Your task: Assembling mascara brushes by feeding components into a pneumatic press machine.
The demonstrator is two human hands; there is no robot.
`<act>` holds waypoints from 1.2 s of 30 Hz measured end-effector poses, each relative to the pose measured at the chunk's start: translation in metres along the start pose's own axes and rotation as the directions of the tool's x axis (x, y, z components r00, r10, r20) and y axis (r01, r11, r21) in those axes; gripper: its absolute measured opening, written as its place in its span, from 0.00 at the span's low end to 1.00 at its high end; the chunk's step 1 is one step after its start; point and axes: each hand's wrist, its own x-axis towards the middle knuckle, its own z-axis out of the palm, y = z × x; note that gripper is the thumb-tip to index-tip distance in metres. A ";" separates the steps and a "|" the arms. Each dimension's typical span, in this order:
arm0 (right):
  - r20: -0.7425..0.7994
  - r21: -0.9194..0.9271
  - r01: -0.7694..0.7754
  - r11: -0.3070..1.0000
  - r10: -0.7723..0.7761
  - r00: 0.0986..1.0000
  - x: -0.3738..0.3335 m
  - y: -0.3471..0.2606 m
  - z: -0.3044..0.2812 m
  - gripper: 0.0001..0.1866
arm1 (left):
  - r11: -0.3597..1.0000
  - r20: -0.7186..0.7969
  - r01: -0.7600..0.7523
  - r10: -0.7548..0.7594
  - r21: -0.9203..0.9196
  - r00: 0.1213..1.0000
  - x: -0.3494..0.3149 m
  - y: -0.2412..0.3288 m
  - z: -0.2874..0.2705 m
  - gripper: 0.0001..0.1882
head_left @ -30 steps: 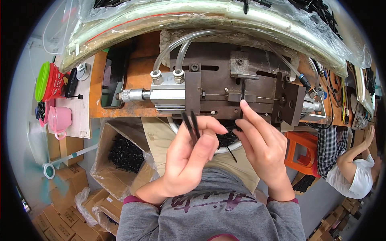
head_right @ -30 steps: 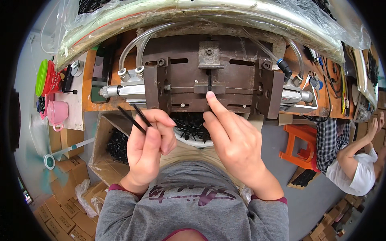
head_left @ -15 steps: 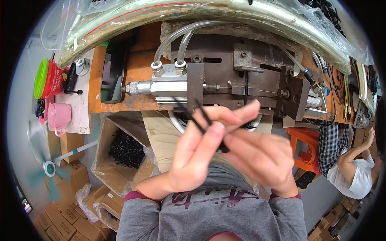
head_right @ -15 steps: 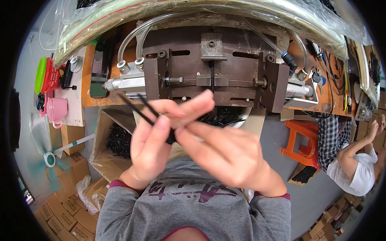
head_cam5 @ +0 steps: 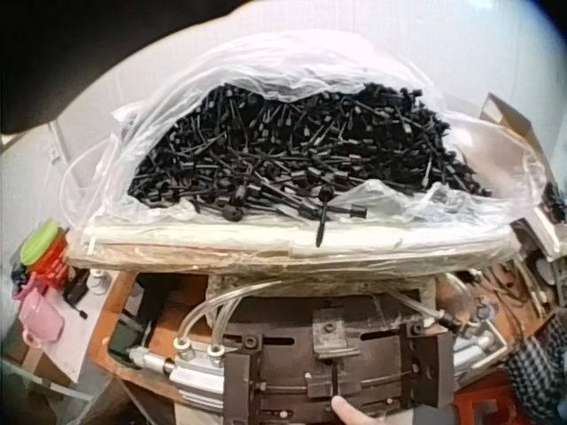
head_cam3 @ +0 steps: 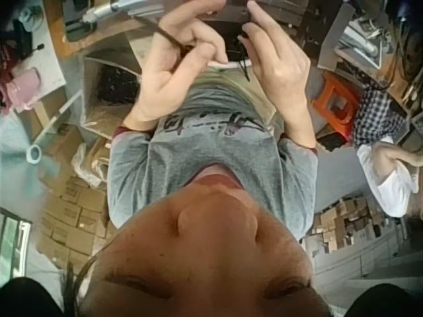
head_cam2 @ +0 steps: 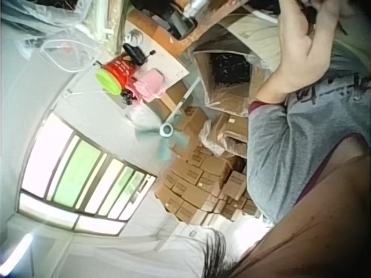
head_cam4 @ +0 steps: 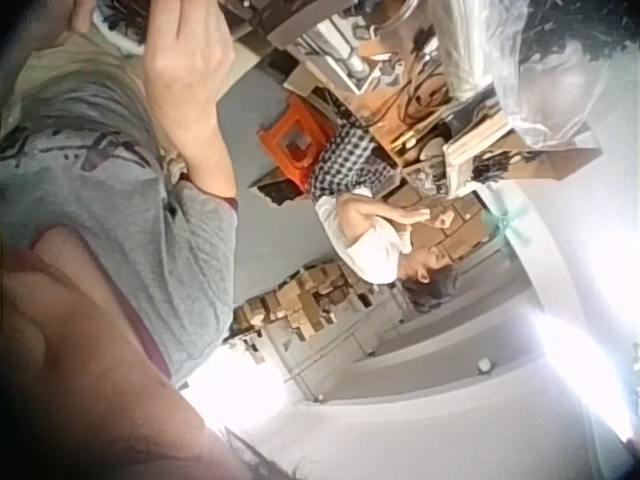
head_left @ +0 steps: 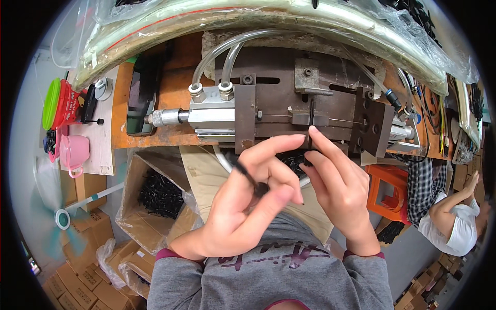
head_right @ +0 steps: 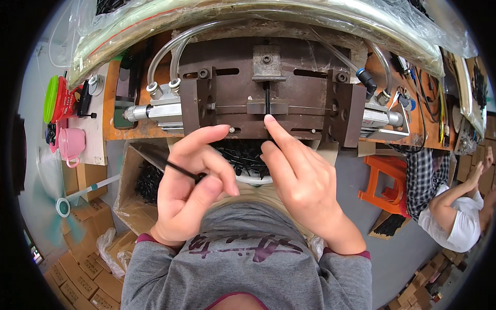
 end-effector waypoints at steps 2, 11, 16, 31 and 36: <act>0.024 -0.101 0.054 0.993 -0.052 0.998 0.006 -0.001 -0.001 0.11 | 0.993 -0.005 0.114 -0.114 0.007 0.993 0.002 0.009 0.001 0.38; 0.138 -0.207 0.092 0.974 -0.064 0.988 0.018 -0.009 -0.014 0.12 | 0.974 -0.184 -0.111 0.148 0.198 0.972 0.004 0.019 -0.003 0.26; 0.031 -0.003 0.110 0.994 -0.109 0.993 0.051 0.001 -0.038 0.15 | 0.839 -0.148 -0.229 0.340 0.494 0.929 0.002 0.014 -0.013 0.21; 0.122 -0.326 0.374 0.868 -0.354 0.927 0.195 0.050 -0.063 0.05 | 0.110 0.202 -0.285 0.472 0.952 0.858 0.029 -0.047 0.019 0.12; -0.246 -0.088 0.117 0.989 -0.135 0.960 0.172 0.038 -0.068 0.06 | 0.057 0.238 -0.302 0.483 0.952 0.843 0.039 -0.048 0.017 0.11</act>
